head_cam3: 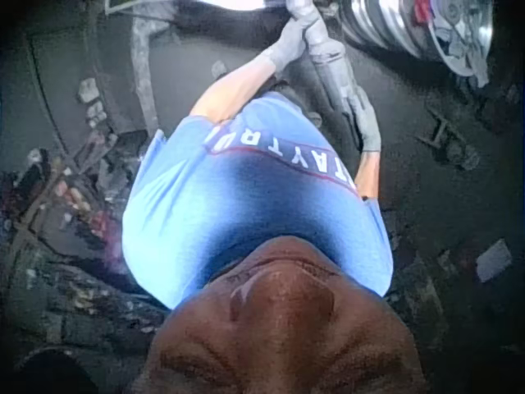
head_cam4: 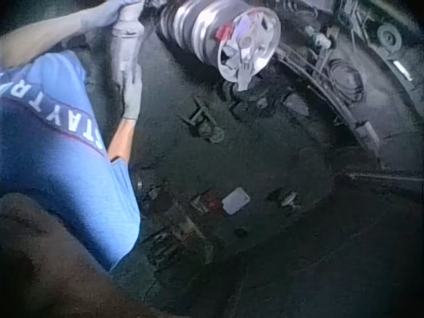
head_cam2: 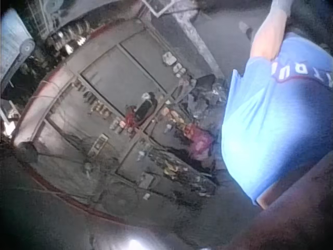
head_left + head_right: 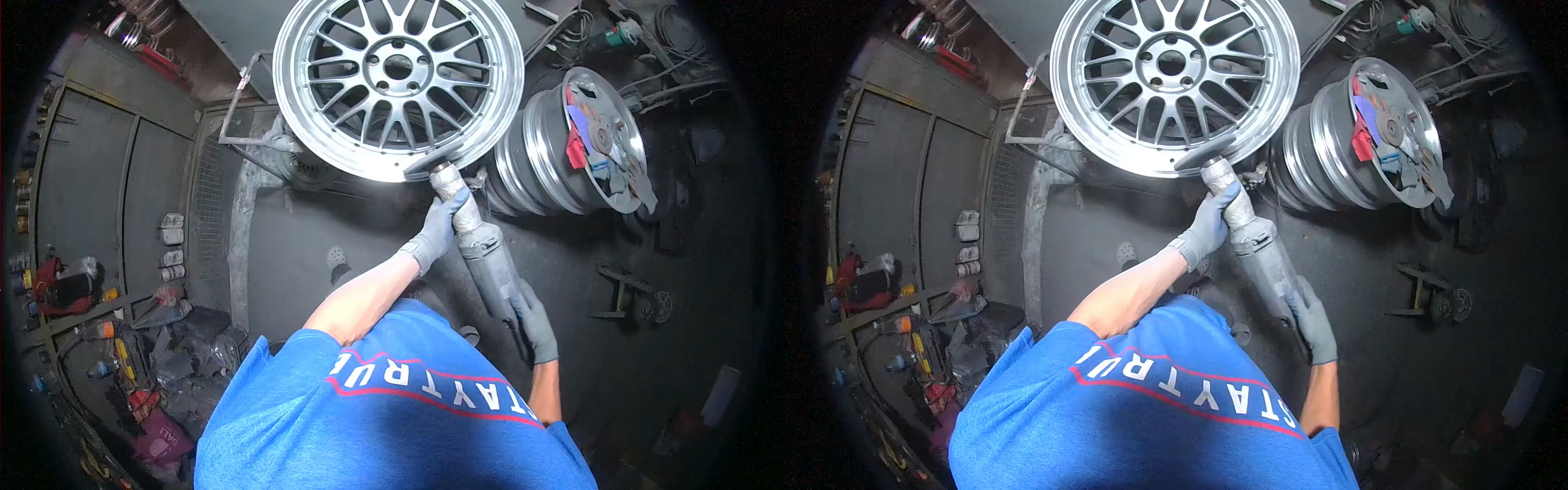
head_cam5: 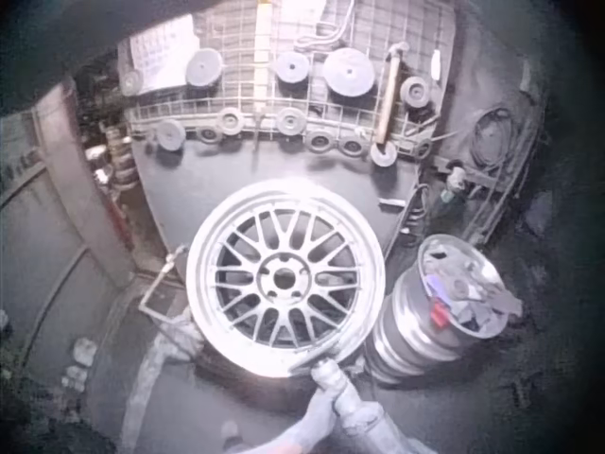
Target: The person uses an angle grinder to smooth the outer rim of a silver alloy wheel mounted on a stand. The person repeatedly moves the grinder along the rim and occasionally pauses to wipe the surface with a gloved hand.
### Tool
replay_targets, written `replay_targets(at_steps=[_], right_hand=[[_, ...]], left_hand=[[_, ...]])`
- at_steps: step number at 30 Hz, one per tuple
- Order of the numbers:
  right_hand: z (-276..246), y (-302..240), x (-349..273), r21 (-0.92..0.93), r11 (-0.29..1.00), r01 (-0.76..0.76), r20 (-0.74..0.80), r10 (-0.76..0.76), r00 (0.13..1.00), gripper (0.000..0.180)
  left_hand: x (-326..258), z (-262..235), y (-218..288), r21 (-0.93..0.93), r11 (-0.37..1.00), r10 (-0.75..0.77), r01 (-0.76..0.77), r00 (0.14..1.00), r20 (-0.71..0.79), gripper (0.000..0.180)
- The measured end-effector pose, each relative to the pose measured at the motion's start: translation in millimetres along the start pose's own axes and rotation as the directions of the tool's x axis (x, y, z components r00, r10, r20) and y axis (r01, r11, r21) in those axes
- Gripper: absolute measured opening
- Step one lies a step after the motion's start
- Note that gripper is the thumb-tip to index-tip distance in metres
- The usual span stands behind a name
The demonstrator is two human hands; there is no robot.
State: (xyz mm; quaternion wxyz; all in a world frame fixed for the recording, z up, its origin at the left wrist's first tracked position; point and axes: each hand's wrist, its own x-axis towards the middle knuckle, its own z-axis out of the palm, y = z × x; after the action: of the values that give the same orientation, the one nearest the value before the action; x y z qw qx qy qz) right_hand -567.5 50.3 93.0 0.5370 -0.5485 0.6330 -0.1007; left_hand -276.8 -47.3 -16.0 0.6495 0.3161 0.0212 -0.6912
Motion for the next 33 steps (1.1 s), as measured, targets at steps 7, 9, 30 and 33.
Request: replay_targets(at_steps=[7, 9, 30, 33], right_hand=[[124.8, -6.3, -25.6, 0.366, 0.927, -0.088, 0.099, 0.055, 0.994, 0.069], [154.7, -15.1, -30.9, 0.465, 0.878, -0.115, 0.12, 0.067, 0.99, 0.07], [22.7, -29.2, -38.8, 0.062, 0.998, -0.023, -0.102, 0.029, 0.994, 0.062], [24.2, -44.7, -37.7, 0.261, 0.957, -0.127, -0.046, 0.144, 0.989, 0.061]], left_hand=[[-35.1, -55.0, 70.4, 0.319, 0.947, 0.014, 0.024, 0.993, -0.117, 0.062], [-42.1, -62.9, 91.1, 0.371, 0.928, 0.03, 0.025, 0.989, -0.142, 0.06], [-10.4, 3.1, -2.9, 0.067, 0.997, -0.026, 0.025, 1.0, 0.011, 0.075], [-9.6, -3.5, -4.5, 0.062, 0.998, 0.007, -0.007, 1.0, 0.007, 0.078]])
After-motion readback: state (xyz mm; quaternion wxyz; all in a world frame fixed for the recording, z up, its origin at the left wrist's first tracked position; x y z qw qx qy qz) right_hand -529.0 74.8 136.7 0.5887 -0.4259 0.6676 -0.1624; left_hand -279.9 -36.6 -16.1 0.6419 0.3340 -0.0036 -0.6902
